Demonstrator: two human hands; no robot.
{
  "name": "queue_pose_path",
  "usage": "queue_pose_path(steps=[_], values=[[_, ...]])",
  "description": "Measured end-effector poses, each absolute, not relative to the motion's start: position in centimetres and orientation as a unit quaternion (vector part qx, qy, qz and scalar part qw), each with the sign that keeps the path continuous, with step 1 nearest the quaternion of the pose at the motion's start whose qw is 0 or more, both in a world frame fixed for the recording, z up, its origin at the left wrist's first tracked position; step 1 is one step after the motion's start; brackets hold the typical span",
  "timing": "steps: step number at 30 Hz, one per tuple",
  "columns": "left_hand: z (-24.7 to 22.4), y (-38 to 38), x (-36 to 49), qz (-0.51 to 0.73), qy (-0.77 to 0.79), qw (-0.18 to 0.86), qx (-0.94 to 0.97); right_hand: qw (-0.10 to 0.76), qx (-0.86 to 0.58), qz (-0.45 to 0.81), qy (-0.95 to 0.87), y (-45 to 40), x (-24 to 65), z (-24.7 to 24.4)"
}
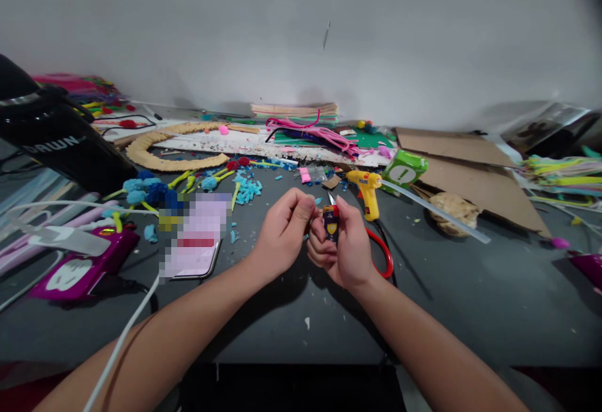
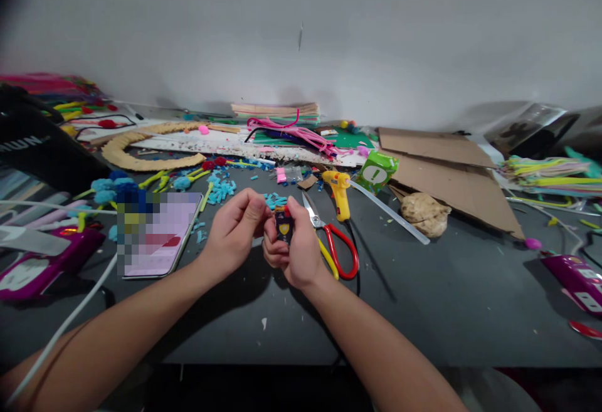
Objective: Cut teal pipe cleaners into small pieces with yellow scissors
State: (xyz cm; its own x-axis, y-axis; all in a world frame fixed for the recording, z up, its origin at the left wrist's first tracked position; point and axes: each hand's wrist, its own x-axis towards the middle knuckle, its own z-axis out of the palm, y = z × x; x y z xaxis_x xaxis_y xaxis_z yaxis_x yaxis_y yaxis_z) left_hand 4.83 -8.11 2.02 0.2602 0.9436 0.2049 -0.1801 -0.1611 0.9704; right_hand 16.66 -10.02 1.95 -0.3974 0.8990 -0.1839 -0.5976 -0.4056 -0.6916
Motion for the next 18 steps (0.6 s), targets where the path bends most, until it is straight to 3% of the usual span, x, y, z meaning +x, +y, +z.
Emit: queue_pose_path(steps=[14,16,18], values=[[2.5,-6.8,3.9,0.459,0.369,0.585,0.557,0.466,-0.283,0.785,-0.294,-10.0,16.9,1.8],[2.9,-5.3,2.4,0.405,0.412,0.52,0.629,0.467,-0.29,0.781,-0.296,-10.0,17.1,1.7],[3.1,-3.5,0.3,0.34,0.471,0.37,0.725,0.467,-0.296,0.779,-0.297,-9.9,17.2,1.8]])
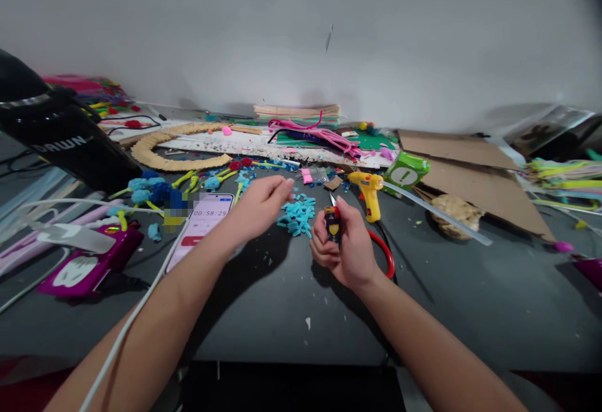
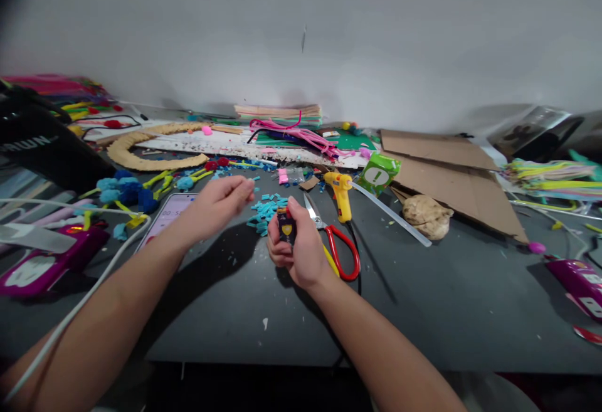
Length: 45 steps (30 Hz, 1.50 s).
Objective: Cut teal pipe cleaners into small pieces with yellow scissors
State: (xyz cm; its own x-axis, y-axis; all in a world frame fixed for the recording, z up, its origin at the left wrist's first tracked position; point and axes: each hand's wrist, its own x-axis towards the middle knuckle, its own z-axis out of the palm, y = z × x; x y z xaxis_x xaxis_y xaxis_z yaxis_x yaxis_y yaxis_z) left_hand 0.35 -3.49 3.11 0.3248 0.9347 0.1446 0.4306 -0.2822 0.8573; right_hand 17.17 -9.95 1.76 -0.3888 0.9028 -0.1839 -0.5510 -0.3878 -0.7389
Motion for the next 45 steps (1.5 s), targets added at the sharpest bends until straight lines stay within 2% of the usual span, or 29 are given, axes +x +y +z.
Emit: queue_pose_path(steps=[2,3,6,9,17,32,39,45], values=[[3.1,-1.9,-1.8,0.288,0.54,0.203,0.764,0.466,-0.301,0.775,-0.301,-9.9,17.3,1.8],[3.1,-1.2,-2.8,0.244,0.563,0.163,0.773,0.466,-0.304,0.774,-0.303,-10.0,17.3,1.8],[2.7,0.0,-4.9,0.126,0.607,0.136,0.773,0.462,-0.313,0.769,-0.311,-10.0,17.4,1.8],[2.2,0.6,-5.7,0.106,0.632,0.115,0.759,0.458,-0.319,0.766,-0.319,-9.9,17.5,1.7],[1.1,1.4,-6.5,0.064,0.634,0.186,0.748,0.46,-0.333,0.753,-0.332,-9.9,17.6,1.7],[1.2,1.1,-6.5,0.067,0.648,0.173,0.739,0.456,-0.351,0.74,-0.348,-9.9,17.6,1.8],[1.6,1.2,-6.8,0.177,0.649,0.145,0.725,0.456,-0.351,0.739,-0.351,-9.9,17.6,1.7],[2.1,0.6,-5.2,0.296,0.597,0.244,0.705,0.453,-0.353,0.742,-0.347,-9.9,17.6,1.9]])
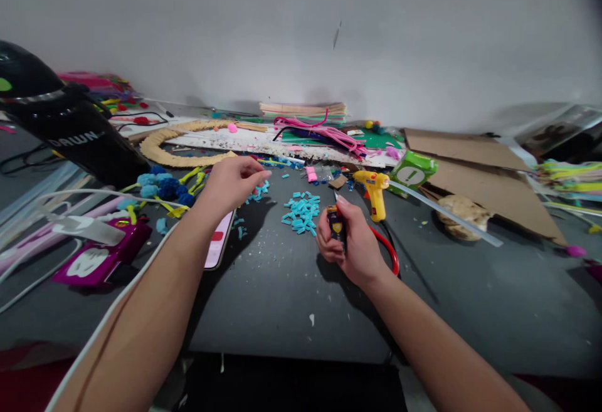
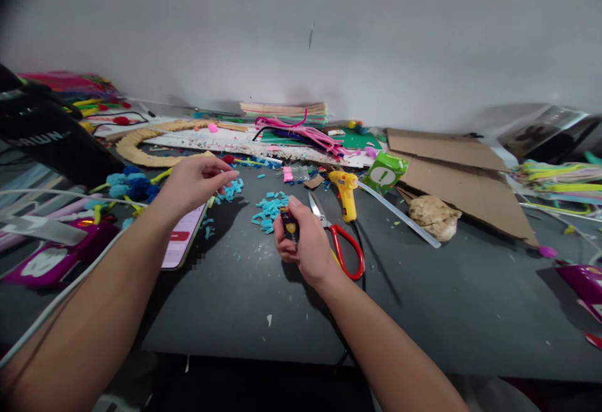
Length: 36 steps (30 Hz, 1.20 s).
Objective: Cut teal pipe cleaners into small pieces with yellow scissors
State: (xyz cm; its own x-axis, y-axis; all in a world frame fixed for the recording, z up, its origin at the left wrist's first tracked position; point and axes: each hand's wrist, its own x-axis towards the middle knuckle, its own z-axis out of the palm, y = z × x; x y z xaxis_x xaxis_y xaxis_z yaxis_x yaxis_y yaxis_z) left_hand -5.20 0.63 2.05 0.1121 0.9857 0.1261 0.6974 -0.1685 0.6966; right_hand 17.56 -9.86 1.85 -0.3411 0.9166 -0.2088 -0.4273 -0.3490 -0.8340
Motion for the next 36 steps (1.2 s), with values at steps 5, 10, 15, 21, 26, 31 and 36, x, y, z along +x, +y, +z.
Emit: queue_pose_path(steps=[5,10,15,21,26,31,36], values=[[2.8,-0.5,-3.8,0.313,0.562,0.197,0.74,0.451,-0.356,0.741,-0.347,-9.8,17.6,1.9],[1.9,-0.4,-3.6,0.294,0.511,0.137,0.796,0.447,-0.37,0.727,-0.368,-9.7,17.4,1.6],[0.5,-0.1,-3.2,0.196,0.461,0.142,0.854,0.415,-0.48,0.525,-0.568,-9.8,18.4,1.5],[-0.3,-0.6,-2.3,0.124,0.461,0.146,0.866,0.338,-0.578,0.272,-0.691,-8.3,21.4,0.2],[-0.8,-0.8,-1.6,0.126,0.454,0.135,0.872,0.389,-0.587,0.166,-0.69,-7.1,22.2,-0.6],[-1.3,-0.4,-1.4,0.132,0.464,0.129,0.866,0.389,-0.592,0.145,-0.69,-7.1,22.0,-0.3],[-1.0,-0.2,-1.8,0.184,0.49,0.139,0.841,0.347,-0.635,0.174,-0.668,-7.7,21.8,0.5]])
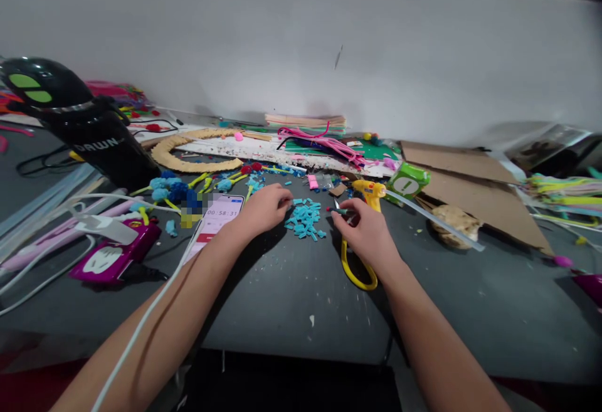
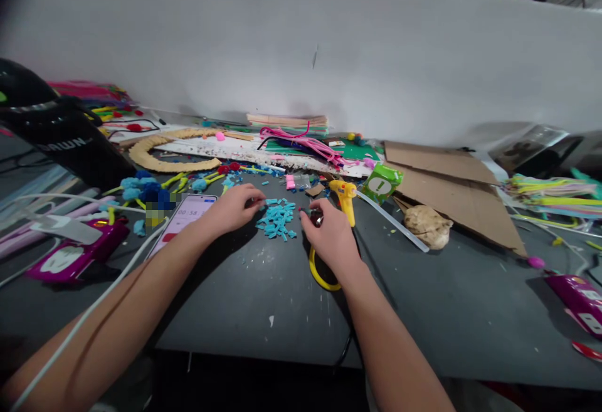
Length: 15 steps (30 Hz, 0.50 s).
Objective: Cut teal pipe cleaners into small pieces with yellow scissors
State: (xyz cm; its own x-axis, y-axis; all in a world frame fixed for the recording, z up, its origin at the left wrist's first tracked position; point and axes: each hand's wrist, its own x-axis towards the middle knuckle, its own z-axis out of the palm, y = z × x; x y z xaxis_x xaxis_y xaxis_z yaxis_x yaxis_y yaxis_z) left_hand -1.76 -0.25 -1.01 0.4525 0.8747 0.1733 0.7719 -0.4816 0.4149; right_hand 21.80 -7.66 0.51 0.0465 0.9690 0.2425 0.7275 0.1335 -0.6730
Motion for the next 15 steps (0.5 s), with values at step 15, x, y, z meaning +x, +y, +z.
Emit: queue_pose_path(steps=[15], values=[[0.4,-0.6,-1.6,0.325,0.473,0.293,0.765,0.312,-0.669,0.363,-0.569,-11.9,30.6,1.4]])
